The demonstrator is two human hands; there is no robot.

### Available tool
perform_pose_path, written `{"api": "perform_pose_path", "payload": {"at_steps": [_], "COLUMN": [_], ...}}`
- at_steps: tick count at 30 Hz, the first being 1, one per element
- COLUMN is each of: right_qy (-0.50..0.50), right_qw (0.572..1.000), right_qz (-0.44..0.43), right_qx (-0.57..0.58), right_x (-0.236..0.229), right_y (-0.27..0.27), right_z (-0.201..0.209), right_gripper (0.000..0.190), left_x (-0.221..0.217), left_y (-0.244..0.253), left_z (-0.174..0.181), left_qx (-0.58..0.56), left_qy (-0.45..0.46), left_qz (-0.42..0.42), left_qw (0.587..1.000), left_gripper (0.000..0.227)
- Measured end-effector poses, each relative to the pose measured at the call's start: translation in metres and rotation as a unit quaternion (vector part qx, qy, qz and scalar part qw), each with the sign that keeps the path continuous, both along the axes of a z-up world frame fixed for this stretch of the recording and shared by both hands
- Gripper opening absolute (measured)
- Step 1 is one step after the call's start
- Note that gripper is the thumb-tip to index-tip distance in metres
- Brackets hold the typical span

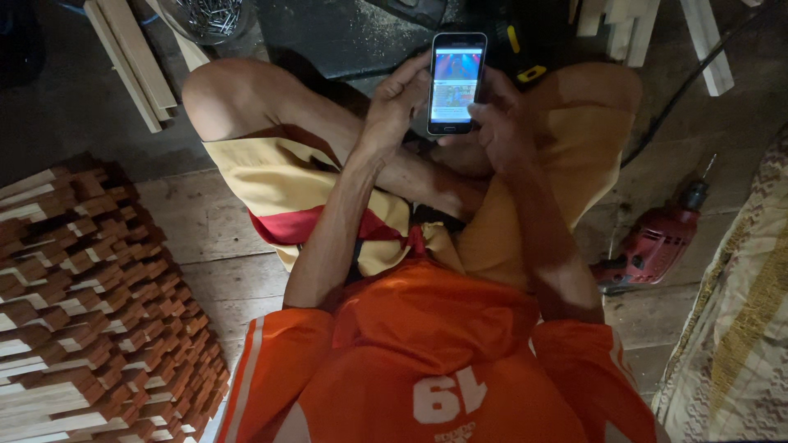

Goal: The person assembles small wooden crosses by fitting two wooden slats together and hammering a nail through the center point.

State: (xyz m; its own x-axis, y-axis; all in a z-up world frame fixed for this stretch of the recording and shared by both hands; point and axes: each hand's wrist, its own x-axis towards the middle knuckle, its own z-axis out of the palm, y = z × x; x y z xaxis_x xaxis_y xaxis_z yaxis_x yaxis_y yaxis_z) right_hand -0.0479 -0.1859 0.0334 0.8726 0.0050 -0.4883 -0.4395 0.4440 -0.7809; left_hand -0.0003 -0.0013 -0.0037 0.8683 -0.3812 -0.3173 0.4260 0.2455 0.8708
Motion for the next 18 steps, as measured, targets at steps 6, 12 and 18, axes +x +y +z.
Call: {"api": "perform_pose_path", "payload": {"at_steps": [6,12,18], "right_qy": [-0.003,-0.034,-0.020], "right_qw": [1.000,0.999,0.999], "right_qz": [0.003,0.010,0.011], "right_qx": [0.016,0.037,0.025], "right_x": [-0.001,-0.004,-0.002], "right_y": [-0.001,-0.005,-0.002], "right_z": [0.004,-0.011,0.003], "right_gripper": [0.052,0.055,0.057], "left_x": [0.000,-0.001,0.001], "left_y": [-0.002,-0.002,-0.002], "left_z": [0.003,-0.006,0.000], "left_qx": [-0.016,-0.069,-0.031], "left_qy": [0.021,-0.007,0.022], "left_qz": [0.014,0.007,0.011], "left_qw": [1.000,0.998,0.999], "left_gripper": [0.036,0.037,0.038]}}
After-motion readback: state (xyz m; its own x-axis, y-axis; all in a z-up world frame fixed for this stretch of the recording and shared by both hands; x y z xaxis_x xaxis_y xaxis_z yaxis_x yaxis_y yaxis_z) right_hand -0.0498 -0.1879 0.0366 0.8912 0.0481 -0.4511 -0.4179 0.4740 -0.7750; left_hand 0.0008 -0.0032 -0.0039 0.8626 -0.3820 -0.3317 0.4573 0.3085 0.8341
